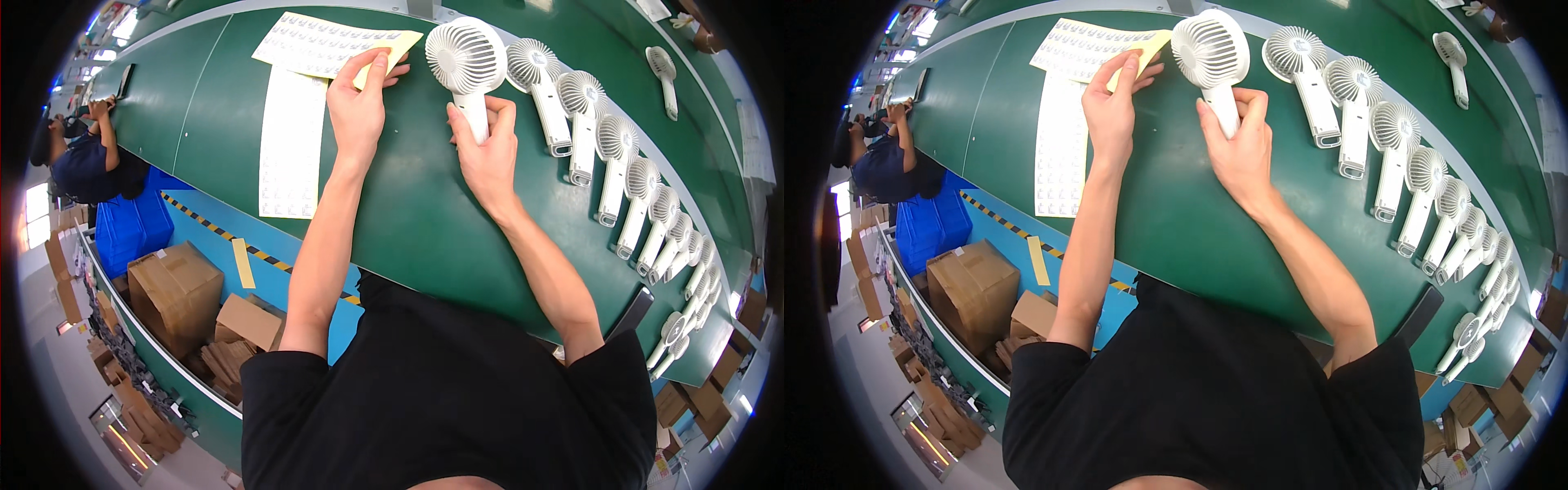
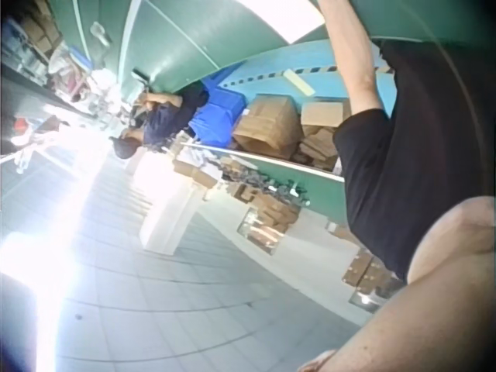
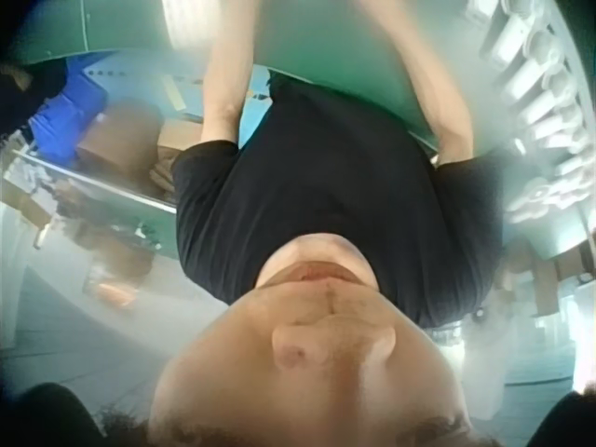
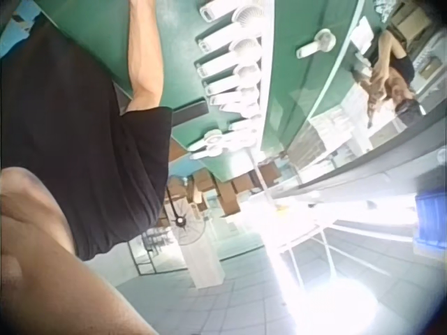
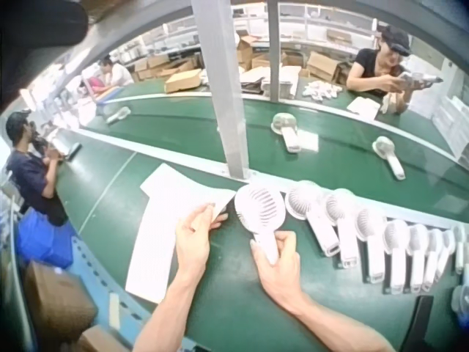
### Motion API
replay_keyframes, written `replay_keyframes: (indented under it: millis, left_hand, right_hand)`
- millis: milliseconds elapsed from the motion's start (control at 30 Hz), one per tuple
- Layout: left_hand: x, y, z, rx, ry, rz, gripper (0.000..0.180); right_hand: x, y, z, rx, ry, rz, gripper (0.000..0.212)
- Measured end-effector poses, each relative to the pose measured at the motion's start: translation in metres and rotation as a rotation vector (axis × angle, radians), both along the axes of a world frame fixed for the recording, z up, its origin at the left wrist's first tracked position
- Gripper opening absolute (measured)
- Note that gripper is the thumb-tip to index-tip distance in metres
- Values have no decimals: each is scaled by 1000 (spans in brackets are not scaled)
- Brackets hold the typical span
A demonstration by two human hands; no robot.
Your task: Applying circular labels/stickers onto the handles and centers of small handheld portable fans on a production line.
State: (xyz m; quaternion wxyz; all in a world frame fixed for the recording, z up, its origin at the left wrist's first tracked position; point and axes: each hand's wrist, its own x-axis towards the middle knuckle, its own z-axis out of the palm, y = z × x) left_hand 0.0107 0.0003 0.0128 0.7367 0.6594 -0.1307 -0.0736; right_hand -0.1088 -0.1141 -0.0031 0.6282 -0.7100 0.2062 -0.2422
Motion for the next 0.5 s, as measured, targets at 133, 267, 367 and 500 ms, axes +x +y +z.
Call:
replay_keyframes:
  millis: [133, 267, 367, 500]
  left_hand:
    - [0, 3, -2, -19, -106, -27, 32]
    - [2, 5, -3, 92, -154, -61, 33]
    - [3, 9, 0, 60, -179, -112, 34]
    - [-1, 13, 5, 60, -141, -202, 35]
  right_hand:
    - [-1, -3, 2, -52, 61, -32, 36]
    - [-8, -10, 7, 116, 130, -54, 33]
    - [-17, -12, 8, 181, 99, -19, 32]
    - [-28, -12, 11, 204, 152, -42, 33]
